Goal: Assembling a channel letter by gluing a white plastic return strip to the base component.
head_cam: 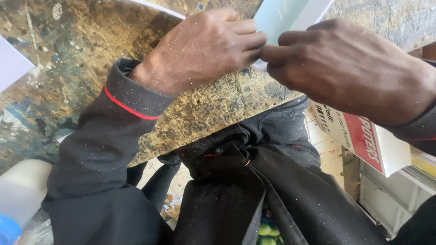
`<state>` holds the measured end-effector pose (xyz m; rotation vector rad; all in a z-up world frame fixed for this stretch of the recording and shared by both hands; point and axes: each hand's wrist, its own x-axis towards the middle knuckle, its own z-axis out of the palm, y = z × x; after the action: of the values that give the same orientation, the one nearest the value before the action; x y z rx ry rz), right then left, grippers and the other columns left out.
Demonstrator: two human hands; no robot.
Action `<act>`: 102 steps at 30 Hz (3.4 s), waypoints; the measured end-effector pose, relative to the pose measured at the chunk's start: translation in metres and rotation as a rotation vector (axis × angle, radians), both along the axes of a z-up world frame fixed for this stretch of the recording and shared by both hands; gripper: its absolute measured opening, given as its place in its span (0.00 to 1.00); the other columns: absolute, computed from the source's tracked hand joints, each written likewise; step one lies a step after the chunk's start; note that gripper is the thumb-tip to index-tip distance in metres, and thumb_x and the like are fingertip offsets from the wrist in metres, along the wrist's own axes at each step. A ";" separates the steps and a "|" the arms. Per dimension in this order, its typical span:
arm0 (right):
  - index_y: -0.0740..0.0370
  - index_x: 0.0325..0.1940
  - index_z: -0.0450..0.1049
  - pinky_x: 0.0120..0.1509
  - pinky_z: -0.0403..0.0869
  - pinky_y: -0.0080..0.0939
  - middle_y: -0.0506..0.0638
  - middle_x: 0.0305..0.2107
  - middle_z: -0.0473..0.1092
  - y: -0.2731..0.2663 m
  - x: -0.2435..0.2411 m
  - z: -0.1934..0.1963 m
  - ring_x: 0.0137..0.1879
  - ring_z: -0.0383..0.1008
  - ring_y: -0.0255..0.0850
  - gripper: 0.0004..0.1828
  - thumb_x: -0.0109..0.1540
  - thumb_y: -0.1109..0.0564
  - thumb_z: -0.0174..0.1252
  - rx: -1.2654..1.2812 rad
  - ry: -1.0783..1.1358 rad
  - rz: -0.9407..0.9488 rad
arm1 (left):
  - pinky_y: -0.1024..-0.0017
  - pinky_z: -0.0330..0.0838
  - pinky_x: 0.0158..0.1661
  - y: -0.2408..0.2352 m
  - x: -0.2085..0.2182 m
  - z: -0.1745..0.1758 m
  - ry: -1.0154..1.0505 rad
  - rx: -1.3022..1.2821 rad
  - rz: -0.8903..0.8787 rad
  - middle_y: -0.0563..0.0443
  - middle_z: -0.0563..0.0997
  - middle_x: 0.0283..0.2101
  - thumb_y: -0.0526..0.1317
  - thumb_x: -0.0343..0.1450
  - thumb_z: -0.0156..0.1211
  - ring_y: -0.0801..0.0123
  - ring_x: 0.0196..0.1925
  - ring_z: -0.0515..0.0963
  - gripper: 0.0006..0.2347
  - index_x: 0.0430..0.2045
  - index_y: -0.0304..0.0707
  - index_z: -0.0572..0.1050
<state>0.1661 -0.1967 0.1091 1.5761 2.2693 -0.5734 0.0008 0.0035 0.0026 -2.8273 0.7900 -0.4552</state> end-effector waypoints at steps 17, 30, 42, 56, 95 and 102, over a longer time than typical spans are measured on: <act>0.50 0.35 0.75 0.36 0.77 0.49 0.43 0.42 0.70 -0.010 0.001 -0.009 0.38 0.71 0.43 0.15 0.77 0.58 0.57 0.030 0.027 0.043 | 0.65 0.75 0.66 0.004 0.013 0.009 0.065 -0.092 -0.121 0.61 0.70 0.39 0.35 0.85 0.65 0.70 0.45 0.74 0.07 0.37 0.52 0.79; 0.53 0.41 0.76 0.40 0.81 0.48 0.47 0.44 0.68 -0.014 0.000 -0.011 0.40 0.72 0.44 0.10 0.76 0.55 0.57 0.013 0.036 0.051 | 0.65 0.75 0.65 0.004 0.015 0.016 0.073 -0.084 -0.096 0.60 0.76 0.47 0.41 0.86 0.63 0.70 0.52 0.76 0.04 0.49 0.48 0.84; 0.57 0.40 0.72 0.35 0.79 0.49 0.47 0.44 0.66 -0.032 -0.011 -0.016 0.39 0.68 0.44 0.08 0.73 0.61 0.60 0.226 0.181 -0.188 | 0.64 0.76 0.63 0.006 0.020 0.018 0.132 -0.091 -0.160 0.62 0.74 0.41 0.40 0.84 0.63 0.70 0.48 0.76 0.03 0.43 0.52 0.82; 0.76 0.78 0.61 0.50 0.83 0.57 0.71 0.54 0.75 -0.009 0.044 -0.073 0.50 0.79 0.58 0.22 0.80 0.69 0.55 0.684 0.540 -1.318 | 0.66 0.78 0.53 0.005 0.018 0.025 0.175 -0.111 -0.149 0.57 0.78 0.51 0.32 0.80 0.67 0.68 0.52 0.78 0.05 0.46 0.46 0.82; 0.63 0.66 0.79 0.31 0.62 0.59 0.54 0.16 0.74 -0.053 0.041 -0.065 0.23 0.73 0.55 0.18 0.82 0.46 0.60 0.328 0.706 -0.972 | 0.54 0.82 0.68 -0.093 0.015 0.033 0.166 -0.151 0.182 0.46 0.81 0.47 0.31 0.85 0.56 0.57 0.52 0.81 0.06 0.43 0.38 0.82; 0.63 0.85 0.68 0.31 0.69 0.49 0.53 0.20 0.77 -0.051 0.039 -0.056 0.23 0.82 0.42 0.30 0.82 0.46 0.51 0.288 0.855 -0.972 | 0.54 0.81 0.68 -0.094 0.020 0.034 0.160 -0.106 0.138 0.47 0.79 0.44 0.32 0.85 0.54 0.57 0.54 0.81 0.07 0.43 0.38 0.81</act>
<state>0.2052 -0.2477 0.0535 3.0345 1.9296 -1.4160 0.0210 -0.0900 0.0368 -3.0226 0.6079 -0.2598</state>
